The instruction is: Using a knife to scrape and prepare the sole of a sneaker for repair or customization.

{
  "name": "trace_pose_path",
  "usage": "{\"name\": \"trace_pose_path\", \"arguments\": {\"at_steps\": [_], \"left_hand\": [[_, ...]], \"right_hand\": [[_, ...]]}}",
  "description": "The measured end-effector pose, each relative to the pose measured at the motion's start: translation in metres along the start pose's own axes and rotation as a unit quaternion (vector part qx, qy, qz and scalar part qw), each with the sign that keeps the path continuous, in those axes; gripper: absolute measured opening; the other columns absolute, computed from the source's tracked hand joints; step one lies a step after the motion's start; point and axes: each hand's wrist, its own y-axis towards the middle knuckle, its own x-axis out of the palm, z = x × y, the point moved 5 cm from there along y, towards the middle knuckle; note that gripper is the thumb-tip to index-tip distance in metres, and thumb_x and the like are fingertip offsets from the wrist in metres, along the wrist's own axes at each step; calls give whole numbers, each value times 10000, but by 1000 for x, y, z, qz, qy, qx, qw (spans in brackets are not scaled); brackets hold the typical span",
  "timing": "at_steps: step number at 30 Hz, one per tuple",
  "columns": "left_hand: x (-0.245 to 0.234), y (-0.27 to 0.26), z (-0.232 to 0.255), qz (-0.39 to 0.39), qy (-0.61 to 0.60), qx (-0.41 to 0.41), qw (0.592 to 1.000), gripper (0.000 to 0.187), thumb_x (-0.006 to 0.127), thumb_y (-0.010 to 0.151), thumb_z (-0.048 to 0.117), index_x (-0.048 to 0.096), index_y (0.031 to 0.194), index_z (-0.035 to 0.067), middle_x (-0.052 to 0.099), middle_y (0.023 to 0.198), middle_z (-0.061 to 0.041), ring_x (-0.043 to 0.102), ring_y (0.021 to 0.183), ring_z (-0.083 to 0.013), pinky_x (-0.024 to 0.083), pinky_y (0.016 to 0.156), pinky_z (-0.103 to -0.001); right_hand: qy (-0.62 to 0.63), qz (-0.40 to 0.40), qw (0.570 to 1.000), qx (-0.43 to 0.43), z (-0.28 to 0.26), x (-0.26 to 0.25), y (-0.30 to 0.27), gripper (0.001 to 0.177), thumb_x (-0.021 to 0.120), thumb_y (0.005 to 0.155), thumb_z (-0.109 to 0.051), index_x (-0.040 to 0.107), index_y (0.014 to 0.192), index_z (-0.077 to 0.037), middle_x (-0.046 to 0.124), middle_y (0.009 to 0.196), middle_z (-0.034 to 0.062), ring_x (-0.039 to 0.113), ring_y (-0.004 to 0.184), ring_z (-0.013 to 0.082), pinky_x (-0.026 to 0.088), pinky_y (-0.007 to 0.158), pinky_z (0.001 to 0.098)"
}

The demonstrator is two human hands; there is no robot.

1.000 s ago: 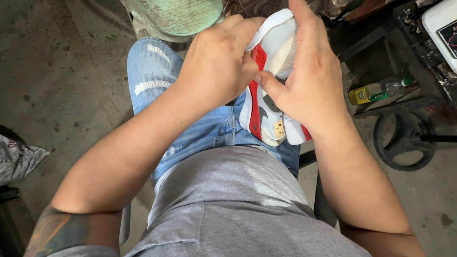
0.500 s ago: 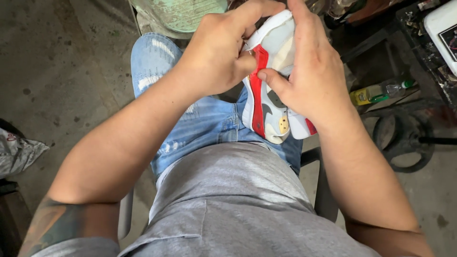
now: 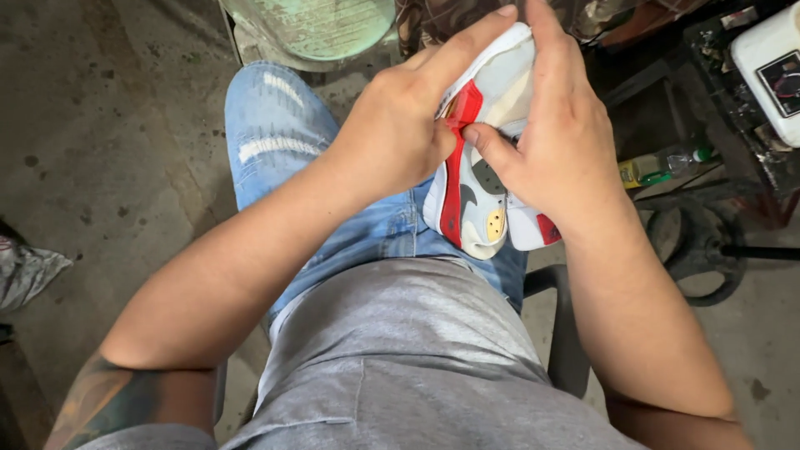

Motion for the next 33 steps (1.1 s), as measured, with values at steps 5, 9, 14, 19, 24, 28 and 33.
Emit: {"name": "trace_pose_path", "arguments": {"at_steps": [5, 9, 14, 19, 24, 28, 33], "left_hand": [[8, -5, -10, 2, 71, -68, 995, 817, 738, 898, -54, 376, 1577, 223, 687, 1316, -131, 706, 1091, -354, 606, 926, -378], [-3, -6, -17, 39, 24, 13, 999, 790, 628, 889, -113, 349, 1543, 231, 641, 1358, -139, 720, 1126, -309, 623, 956, -316], [4, -6, -23, 19, 2, -8, 1000, 757, 685, 917, -48, 347, 1547, 202, 674, 1281, -169, 725, 1083, -335, 617, 960, -367], [11, 5, -7, 70, 64, -27, 995, 759, 761, 886, 75, 368, 1531, 154, 684, 1196, -226, 695, 1011, -423, 588, 889, -454], [21, 4, 13, 29, 66, -44, 996, 628, 676, 1008, 82, 361, 1545, 167, 718, 1058, -169, 721, 937, -375, 599, 844, -432], [27, 0, 11, 16, 59, -56, 997, 650, 664, 966, 39, 396, 1544, 165, 720, 1089, -177, 725, 925, -370, 606, 804, -423], [26, -3, 12, 52, -10, -26, 998, 539, 658, 953, 15, 464, 1438, 149, 729, 1138, -155, 744, 1010, -336, 629, 853, -376]], "right_hand": [[-8, 7, 1000, -15, 2, 3, -3, 1016, 927, 914, -208, 200, 1594, -3, 493, 1465, 246, 547, 1338, 424, 513, 1126, 463], [-11, 3, 1000, -29, 3, 2, 0, 1013, 928, 944, -210, 184, 1601, -5, 485, 1483, 260, 543, 1354, 427, 508, 1117, 442], [68, -12, 994, -80, 19, -3, 3, 990, 864, 913, -129, 172, 1610, -3, 488, 1514, 264, 559, 1390, 369, 491, 1189, 420], [161, -24, 987, 15, 17, -16, 12, 703, 842, 1041, -168, 347, 1513, -8, 663, 1319, 184, 669, 1236, 259, 540, 1114, 384], [111, 50, 993, 7, -3, -35, 12, 649, 945, 905, -150, 470, 1307, 34, 686, 1243, 168, 702, 1141, 252, 565, 1007, 346], [110, 57, 992, -28, 0, -32, 0, 640, 931, 907, -131, 470, 1315, 44, 691, 1266, 176, 713, 1223, 268, 568, 1049, 354], [127, 58, 990, -15, 1, -34, -8, 604, 914, 900, -99, 485, 1308, 18, 690, 1294, 169, 711, 1185, 236, 572, 1066, 353]]}}
